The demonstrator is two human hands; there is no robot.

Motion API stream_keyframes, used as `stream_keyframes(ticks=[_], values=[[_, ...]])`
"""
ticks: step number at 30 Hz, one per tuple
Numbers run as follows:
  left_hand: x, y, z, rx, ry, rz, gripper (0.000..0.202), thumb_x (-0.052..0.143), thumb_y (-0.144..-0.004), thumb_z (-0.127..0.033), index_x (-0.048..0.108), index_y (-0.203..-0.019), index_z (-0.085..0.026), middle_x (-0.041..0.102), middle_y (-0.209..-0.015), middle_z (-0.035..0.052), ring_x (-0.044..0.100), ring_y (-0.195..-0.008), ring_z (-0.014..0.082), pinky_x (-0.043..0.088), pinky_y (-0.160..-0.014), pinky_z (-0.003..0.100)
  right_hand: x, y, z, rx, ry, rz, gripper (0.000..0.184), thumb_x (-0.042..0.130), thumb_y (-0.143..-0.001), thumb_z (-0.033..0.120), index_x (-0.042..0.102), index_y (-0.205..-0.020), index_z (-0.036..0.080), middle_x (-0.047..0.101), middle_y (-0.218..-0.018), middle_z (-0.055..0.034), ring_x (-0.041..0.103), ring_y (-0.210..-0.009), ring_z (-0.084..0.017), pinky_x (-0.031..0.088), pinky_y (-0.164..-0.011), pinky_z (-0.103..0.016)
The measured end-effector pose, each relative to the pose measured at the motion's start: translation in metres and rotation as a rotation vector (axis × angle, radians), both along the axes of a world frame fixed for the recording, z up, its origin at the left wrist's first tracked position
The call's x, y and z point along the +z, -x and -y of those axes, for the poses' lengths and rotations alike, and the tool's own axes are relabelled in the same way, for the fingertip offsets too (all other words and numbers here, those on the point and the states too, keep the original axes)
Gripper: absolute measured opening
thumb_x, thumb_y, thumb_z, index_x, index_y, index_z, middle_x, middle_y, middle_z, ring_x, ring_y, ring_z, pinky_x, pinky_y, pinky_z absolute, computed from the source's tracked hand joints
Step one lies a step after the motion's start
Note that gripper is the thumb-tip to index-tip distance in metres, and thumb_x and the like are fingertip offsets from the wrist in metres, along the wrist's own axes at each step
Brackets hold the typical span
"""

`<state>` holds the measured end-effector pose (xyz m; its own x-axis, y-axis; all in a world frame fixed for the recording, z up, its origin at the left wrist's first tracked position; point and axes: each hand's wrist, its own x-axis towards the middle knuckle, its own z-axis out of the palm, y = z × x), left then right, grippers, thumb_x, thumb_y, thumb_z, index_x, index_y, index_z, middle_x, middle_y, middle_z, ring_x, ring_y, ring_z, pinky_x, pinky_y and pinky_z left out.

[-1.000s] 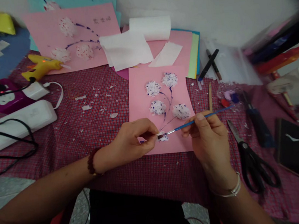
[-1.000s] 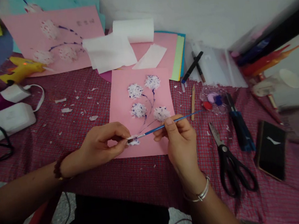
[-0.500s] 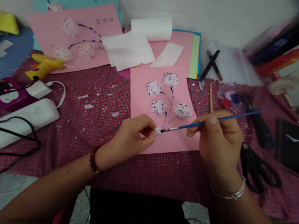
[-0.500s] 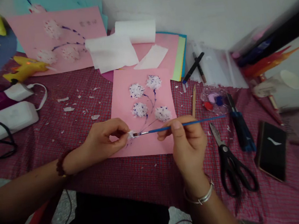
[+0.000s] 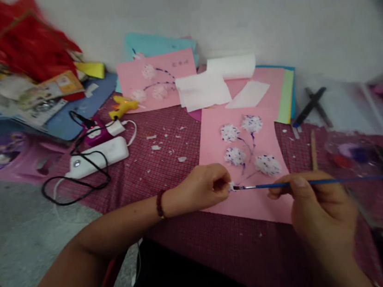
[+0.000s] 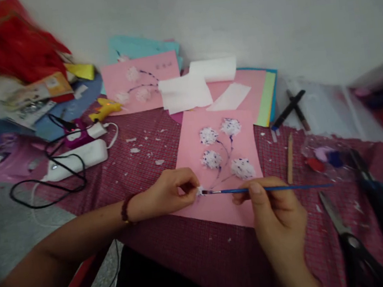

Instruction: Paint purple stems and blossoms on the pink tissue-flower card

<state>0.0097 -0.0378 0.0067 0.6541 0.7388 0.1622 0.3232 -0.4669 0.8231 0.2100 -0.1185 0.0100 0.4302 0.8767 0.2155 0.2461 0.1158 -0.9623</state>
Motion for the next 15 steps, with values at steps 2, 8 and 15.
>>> stream_keyframes(ticks=[2,8,15], values=[[-0.002,0.001,-0.004,-0.014,-0.067,-0.053,0.008,0.053,-0.075,-0.009,0.058,-0.077,-0.015,0.061,-0.070,0.0004,0.054,-0.061,0.0087,0.045,-0.058,0.020,-0.002,-0.003,-0.003,-0.041,-0.025,-0.055,0.012,0.061,-0.087,0.030,0.065,-0.081,0.021,0.065,-0.067,-0.0009,0.060,-0.059,-0.016,0.048,-0.063,-0.033],[-0.001,0.014,-0.037,0.071,-0.345,-0.199,0.009,0.053,-0.072,-0.008,0.056,-0.072,-0.016,0.063,-0.097,0.0083,0.057,-0.097,0.0175,0.045,-0.090,0.033,-0.003,-0.012,-0.014,-0.089,-0.123,-0.343,0.015,0.068,-0.078,0.030,0.060,-0.077,0.017,0.064,-0.058,0.0013,0.059,-0.049,-0.013,0.049,-0.054,-0.028],[0.010,0.112,-0.108,0.294,-0.186,-0.477,0.009,0.060,-0.062,-0.017,0.057,-0.054,-0.014,0.055,-0.069,0.0030,0.052,-0.074,0.0157,0.042,-0.072,0.028,-0.009,-0.019,-0.021,-0.039,-0.138,-0.370,0.018,0.066,-0.079,0.033,0.057,-0.077,0.017,0.065,-0.056,0.0015,0.058,-0.045,-0.012,0.047,-0.051,-0.025]])
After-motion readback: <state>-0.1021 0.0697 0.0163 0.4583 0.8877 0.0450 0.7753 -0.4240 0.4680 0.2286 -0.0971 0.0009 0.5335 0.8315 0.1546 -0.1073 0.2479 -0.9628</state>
